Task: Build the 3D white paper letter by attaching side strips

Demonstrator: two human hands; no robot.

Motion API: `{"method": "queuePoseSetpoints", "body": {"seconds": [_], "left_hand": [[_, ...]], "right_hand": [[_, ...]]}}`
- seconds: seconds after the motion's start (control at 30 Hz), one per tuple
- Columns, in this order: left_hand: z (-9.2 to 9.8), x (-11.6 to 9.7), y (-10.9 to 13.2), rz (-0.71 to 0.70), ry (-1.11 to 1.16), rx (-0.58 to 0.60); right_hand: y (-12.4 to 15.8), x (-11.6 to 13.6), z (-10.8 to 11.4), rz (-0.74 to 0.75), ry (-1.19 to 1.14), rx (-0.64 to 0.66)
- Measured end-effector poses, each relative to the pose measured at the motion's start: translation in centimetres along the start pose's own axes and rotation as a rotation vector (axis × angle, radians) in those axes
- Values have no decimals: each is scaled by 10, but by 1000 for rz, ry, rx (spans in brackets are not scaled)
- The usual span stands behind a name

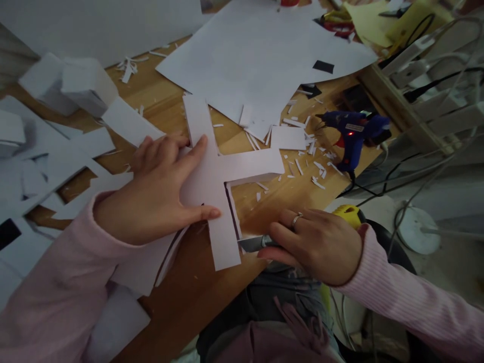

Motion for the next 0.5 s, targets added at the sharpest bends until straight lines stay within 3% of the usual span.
{"method": "queuePoseSetpoints", "body": {"seconds": [0.5], "left_hand": [[1, -3, -1, 14, -49, 38]], "right_hand": [[1, 1, -5, -40, -21, 53]]}}
Point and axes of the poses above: each hand's wrist, its own y-axis away from the middle knuckle, its own z-axis out of the back of the hand, x = y × z, the point moved 3 cm from there along -y, towards the middle knuckle, and after that the axes turned 3 degrees about -x, right-handed, at the moved point
